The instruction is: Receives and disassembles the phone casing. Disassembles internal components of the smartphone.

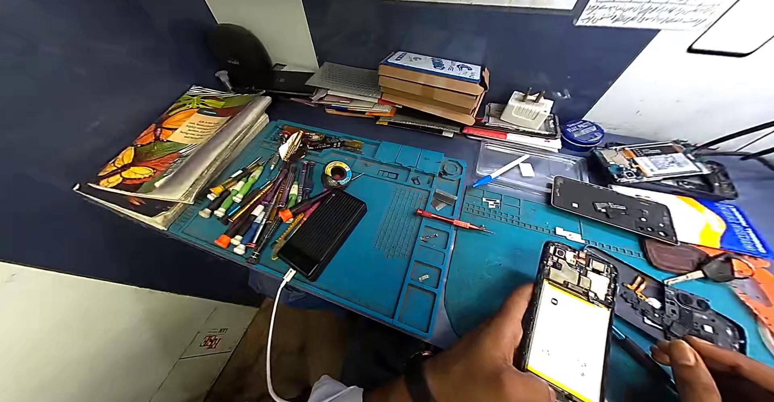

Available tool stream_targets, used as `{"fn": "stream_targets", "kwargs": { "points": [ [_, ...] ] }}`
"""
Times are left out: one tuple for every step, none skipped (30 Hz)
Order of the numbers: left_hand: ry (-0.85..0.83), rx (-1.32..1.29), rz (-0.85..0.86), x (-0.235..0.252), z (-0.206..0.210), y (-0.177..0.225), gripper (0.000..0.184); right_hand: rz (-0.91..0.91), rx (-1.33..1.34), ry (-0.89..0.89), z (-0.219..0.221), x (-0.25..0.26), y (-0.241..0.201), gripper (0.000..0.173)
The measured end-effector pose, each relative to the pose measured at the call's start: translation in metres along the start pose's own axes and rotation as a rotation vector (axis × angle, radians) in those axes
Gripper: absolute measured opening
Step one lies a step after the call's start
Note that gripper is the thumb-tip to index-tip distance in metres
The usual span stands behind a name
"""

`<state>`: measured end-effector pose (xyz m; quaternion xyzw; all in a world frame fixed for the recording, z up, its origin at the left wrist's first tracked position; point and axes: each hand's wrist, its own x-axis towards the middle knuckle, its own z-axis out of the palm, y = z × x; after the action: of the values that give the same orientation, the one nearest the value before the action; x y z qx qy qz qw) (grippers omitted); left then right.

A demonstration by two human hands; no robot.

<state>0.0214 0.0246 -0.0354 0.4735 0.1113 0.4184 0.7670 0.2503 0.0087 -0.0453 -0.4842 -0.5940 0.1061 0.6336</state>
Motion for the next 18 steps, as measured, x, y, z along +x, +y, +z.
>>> {"fn": "stream_targets", "kwargs": {
  "points": [
    [0.000,-0.002,0.002,0.000,0.000,-0.001,0.099,0.001,0.000,0.009,0.000,-0.001,0.000,0.008],
    [0.005,0.001,0.002,0.001,0.001,-0.001,0.099,0.000,-0.001,0.017,0.000,-0.001,0.001,0.008],
    [0.007,0.004,0.000,0.001,0.001,-0.001,0.099,-0.005,0.003,0.023,-0.001,-0.001,0.002,0.008],
    [0.006,0.002,-0.002,0.002,0.001,-0.001,0.099,-0.011,0.009,0.027,-0.001,-0.002,0.003,0.008],
    [0.006,0.004,-0.005,0.002,0.001,-0.001,0.099,-0.015,0.014,0.028,-0.002,-0.002,0.004,0.007],
    [0.009,0.009,-0.013,0.002,0.001,-0.001,0.099,-0.014,0.016,0.027,-0.002,-0.001,0.005,0.007],
    [0.012,0.017,-0.020,0.001,0.001,0.000,0.099,-0.012,0.015,0.027,-0.001,-0.001,0.004,0.008],
    [0.014,0.022,-0.026,0.001,0.000,0.001,0.098,-0.015,0.007,0.033,0.000,-0.001,0.003,0.008],
    [0.018,0.025,-0.034,0.000,0.001,0.002,0.097,-0.017,-0.004,0.046,0.001,-0.002,0.002,0.009],
    [0.018,0.019,-0.039,-0.001,0.001,0.002,0.095,-0.021,-0.019,0.062,0.002,-0.003,0.001,0.010],
    [0.015,-0.002,-0.047,-0.001,0.002,0.002,0.094,-0.021,-0.036,0.072,0.003,-0.003,-0.001,0.012],
    [0.013,-0.018,-0.054,-0.002,0.001,0.001,0.094,-0.014,-0.045,0.080,0.003,-0.004,-0.003,0.012],
    [0.011,-0.021,-0.056,-0.002,0.000,0.000,0.094,-0.006,-0.044,0.091,0.004,-0.004,-0.004,0.013],
    [0.009,-0.033,-0.057,-0.002,-0.001,-0.002,0.095,0.002,-0.047,0.099,0.005,-0.004,-0.006,0.012],
    [0.006,-0.046,-0.059,-0.002,-0.002,-0.004,0.096,0.009,-0.044,0.105,0.006,-0.004,-0.006,0.012],
    [0.001,-0.055,-0.060,-0.002,-0.004,-0.005,0.097,0.012,-0.043,0.110,0.006,-0.004,-0.006,0.012],
    [-0.006,-0.058,-0.061,-0.002,-0.005,-0.006,0.097,0.014,-0.045,0.113,0.007,-0.004,-0.006,0.012],
    [-0.009,-0.054,-0.062,-0.002,-0.006,-0.006,0.097,0.017,-0.045,0.116,0.007,-0.005,-0.006,0.011]
  ]
}}
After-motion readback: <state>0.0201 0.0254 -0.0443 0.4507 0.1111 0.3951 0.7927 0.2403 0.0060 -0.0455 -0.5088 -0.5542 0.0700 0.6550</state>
